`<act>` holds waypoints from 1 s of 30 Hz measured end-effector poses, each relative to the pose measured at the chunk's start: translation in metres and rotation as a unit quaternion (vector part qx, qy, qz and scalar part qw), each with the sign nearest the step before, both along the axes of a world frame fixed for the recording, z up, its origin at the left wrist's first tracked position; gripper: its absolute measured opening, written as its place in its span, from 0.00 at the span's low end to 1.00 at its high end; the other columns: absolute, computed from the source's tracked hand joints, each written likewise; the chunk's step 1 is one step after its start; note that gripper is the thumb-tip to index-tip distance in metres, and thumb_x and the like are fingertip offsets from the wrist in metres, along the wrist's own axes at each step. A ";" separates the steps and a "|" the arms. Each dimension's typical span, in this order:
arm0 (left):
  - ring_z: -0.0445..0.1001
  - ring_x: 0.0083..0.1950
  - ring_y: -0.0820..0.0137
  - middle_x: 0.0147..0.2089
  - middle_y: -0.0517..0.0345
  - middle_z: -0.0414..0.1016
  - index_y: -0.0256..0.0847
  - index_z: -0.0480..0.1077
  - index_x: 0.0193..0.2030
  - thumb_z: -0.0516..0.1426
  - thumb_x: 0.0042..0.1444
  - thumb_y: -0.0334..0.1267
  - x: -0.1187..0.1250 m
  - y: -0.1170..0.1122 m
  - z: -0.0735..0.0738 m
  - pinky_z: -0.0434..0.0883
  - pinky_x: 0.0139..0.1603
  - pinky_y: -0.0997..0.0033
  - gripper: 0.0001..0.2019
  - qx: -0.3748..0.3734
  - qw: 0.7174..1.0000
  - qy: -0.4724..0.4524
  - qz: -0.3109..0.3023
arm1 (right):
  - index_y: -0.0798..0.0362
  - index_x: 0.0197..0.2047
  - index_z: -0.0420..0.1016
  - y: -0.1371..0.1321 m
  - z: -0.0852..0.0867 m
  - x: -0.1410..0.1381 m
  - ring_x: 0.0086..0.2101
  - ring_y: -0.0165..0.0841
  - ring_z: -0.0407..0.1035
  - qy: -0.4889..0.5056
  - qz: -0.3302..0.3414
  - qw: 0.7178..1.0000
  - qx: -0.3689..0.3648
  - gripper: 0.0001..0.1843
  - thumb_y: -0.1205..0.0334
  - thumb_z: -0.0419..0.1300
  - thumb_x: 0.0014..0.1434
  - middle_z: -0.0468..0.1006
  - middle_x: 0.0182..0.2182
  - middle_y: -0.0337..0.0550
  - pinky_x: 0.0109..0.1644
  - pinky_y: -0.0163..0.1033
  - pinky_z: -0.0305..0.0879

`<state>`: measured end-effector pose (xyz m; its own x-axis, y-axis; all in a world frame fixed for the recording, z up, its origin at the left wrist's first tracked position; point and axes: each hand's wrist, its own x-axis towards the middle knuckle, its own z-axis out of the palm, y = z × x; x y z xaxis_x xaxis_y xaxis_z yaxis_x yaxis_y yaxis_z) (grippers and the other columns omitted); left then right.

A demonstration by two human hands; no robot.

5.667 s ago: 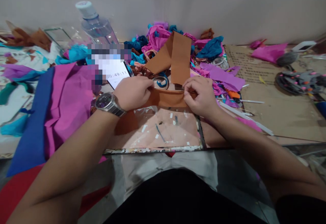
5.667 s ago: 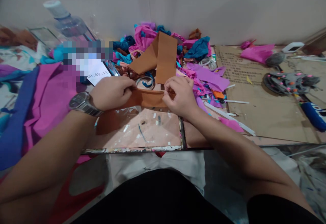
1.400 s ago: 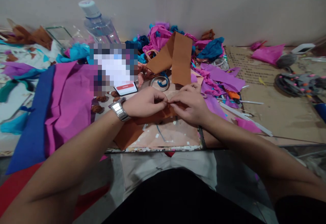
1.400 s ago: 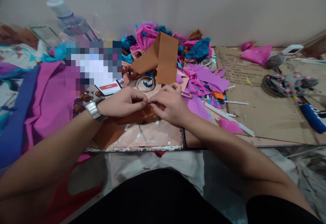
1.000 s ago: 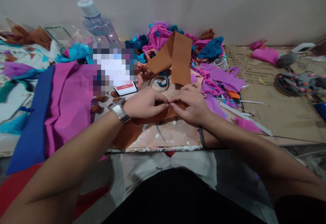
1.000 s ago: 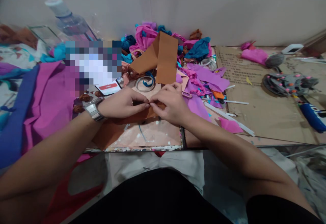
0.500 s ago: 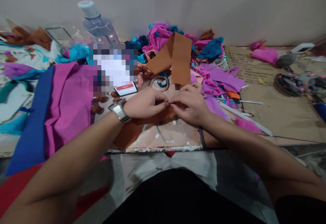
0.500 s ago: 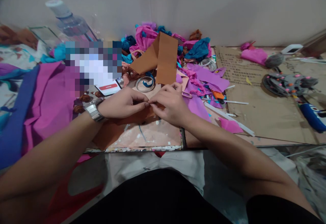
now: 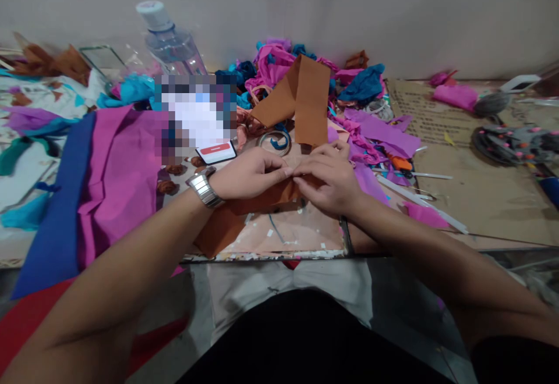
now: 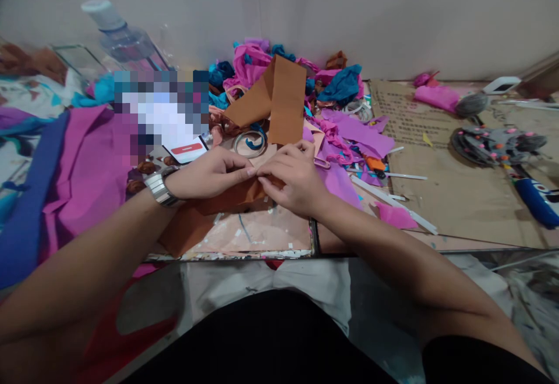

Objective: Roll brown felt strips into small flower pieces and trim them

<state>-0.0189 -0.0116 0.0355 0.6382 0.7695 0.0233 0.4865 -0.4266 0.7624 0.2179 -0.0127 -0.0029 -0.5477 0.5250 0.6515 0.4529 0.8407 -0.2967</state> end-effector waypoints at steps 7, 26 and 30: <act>0.64 0.28 0.75 0.25 0.62 0.70 0.36 0.75 0.31 0.54 0.70 0.46 0.000 -0.001 0.003 0.61 0.32 0.72 0.19 0.029 0.999 0.011 0.006 | 0.45 0.41 0.81 0.000 -0.001 0.000 0.43 0.40 0.74 -0.003 -0.015 1.000 -0.023 0.03 0.58 0.66 0.68 0.88 0.39 0.35 0.58 0.55 0.53; 0.67 0.28 0.73 0.27 0.61 0.73 0.38 0.76 0.33 0.54 0.71 0.44 0.003 -0.006 -0.002 0.58 0.34 0.69 0.17 0.137 0.987 0.078 0.020 | 0.47 0.36 0.81 0.002 -0.002 -0.003 0.46 0.41 0.71 0.030 -0.021 0.995 -0.089 0.05 0.60 0.66 0.66 0.81 0.42 0.42 0.53 0.53 0.58; 0.68 0.29 0.71 0.28 0.58 0.76 0.38 0.77 0.35 0.54 0.71 0.44 0.004 -0.006 -0.004 0.58 0.34 0.68 0.17 0.176 0.980 0.092 0.016 | 0.47 0.35 0.80 0.005 -0.004 -0.003 0.48 0.43 0.70 0.035 -0.021 0.992 -0.120 0.05 0.60 0.67 0.65 0.82 0.43 0.42 0.54 0.54 0.59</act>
